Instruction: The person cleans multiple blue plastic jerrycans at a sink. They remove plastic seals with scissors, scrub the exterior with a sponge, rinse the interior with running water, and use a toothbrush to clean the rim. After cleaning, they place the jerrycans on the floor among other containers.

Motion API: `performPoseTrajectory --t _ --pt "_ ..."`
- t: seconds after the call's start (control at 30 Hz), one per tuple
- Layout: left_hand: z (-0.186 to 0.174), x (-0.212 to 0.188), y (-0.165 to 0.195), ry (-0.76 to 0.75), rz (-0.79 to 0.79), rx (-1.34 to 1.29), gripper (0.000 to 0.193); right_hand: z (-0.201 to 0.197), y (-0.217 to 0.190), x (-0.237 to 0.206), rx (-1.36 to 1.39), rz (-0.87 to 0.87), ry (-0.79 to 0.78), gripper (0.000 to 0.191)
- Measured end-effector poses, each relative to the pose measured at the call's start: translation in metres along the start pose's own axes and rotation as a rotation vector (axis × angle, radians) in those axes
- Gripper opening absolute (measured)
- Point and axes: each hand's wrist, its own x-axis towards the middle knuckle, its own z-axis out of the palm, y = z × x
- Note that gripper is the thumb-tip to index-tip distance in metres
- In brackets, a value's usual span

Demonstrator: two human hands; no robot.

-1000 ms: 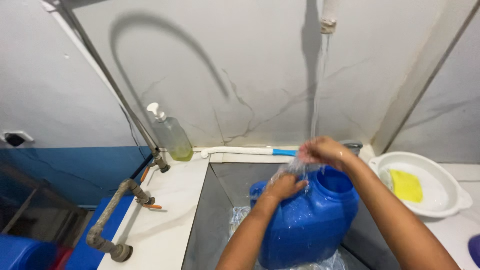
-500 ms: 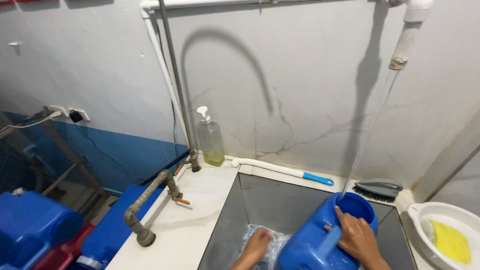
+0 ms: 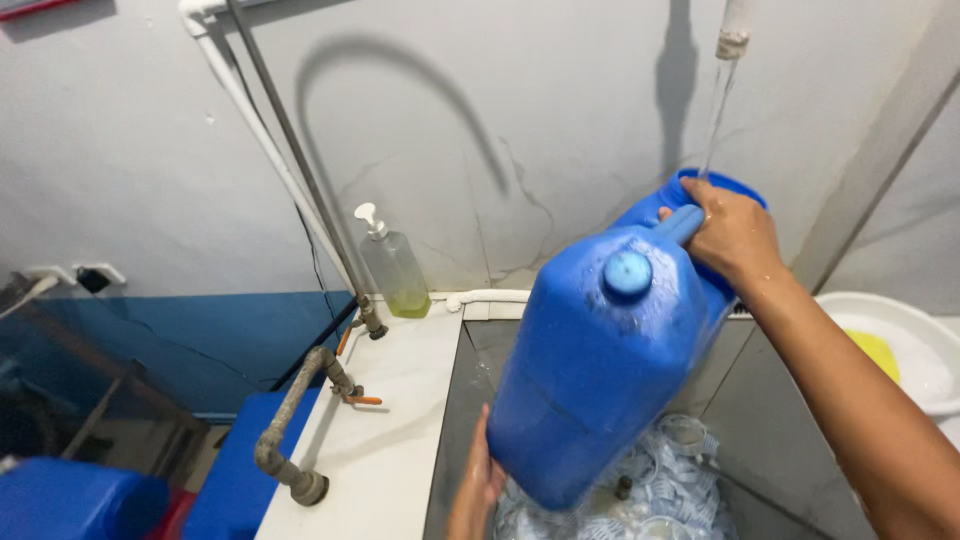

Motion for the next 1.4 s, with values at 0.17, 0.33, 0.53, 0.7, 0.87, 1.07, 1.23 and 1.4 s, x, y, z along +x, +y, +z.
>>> performPoseTrajectory --t 0.17,0.33,0.53,0.7,0.87,1.07,1.23,1.4 --pt "-0.053 -0.046 0.067 0.146 0.078 0.015 0.07 0.036 -0.028 -0.022 -0.065 0.392 -0.358 0.046" --pt "-0.063 -0.076 0.169 0.239 0.213 0.206 0.073 0.025 -0.039 -0.01 0.136 0.386 -0.065 0.052" --pt "-0.045 -0.04 0.078 0.107 0.177 0.09 0.075 0.016 -0.04 -0.009 0.078 0.374 -0.12 0.043" --pt "-0.079 -0.064 0.163 0.157 0.096 0.205 0.075 0.033 -0.062 -0.017 0.086 0.46 -0.246 0.037" --pt "-0.065 -0.072 0.175 0.219 0.237 0.258 0.076 0.011 -0.052 -0.005 0.175 0.401 -0.035 0.039" --pt "-0.069 -0.04 0.105 0.166 0.102 0.113 0.076 0.016 -0.063 -0.025 0.029 0.397 -0.222 0.039" --pt "-0.076 -0.079 0.198 0.147 0.167 0.205 0.076 0.02 -0.071 -0.008 0.109 0.434 -0.167 0.032" --pt "-0.032 -0.065 0.12 0.335 0.304 0.257 0.071 0.035 -0.03 0.013 0.116 0.411 -0.115 0.036"
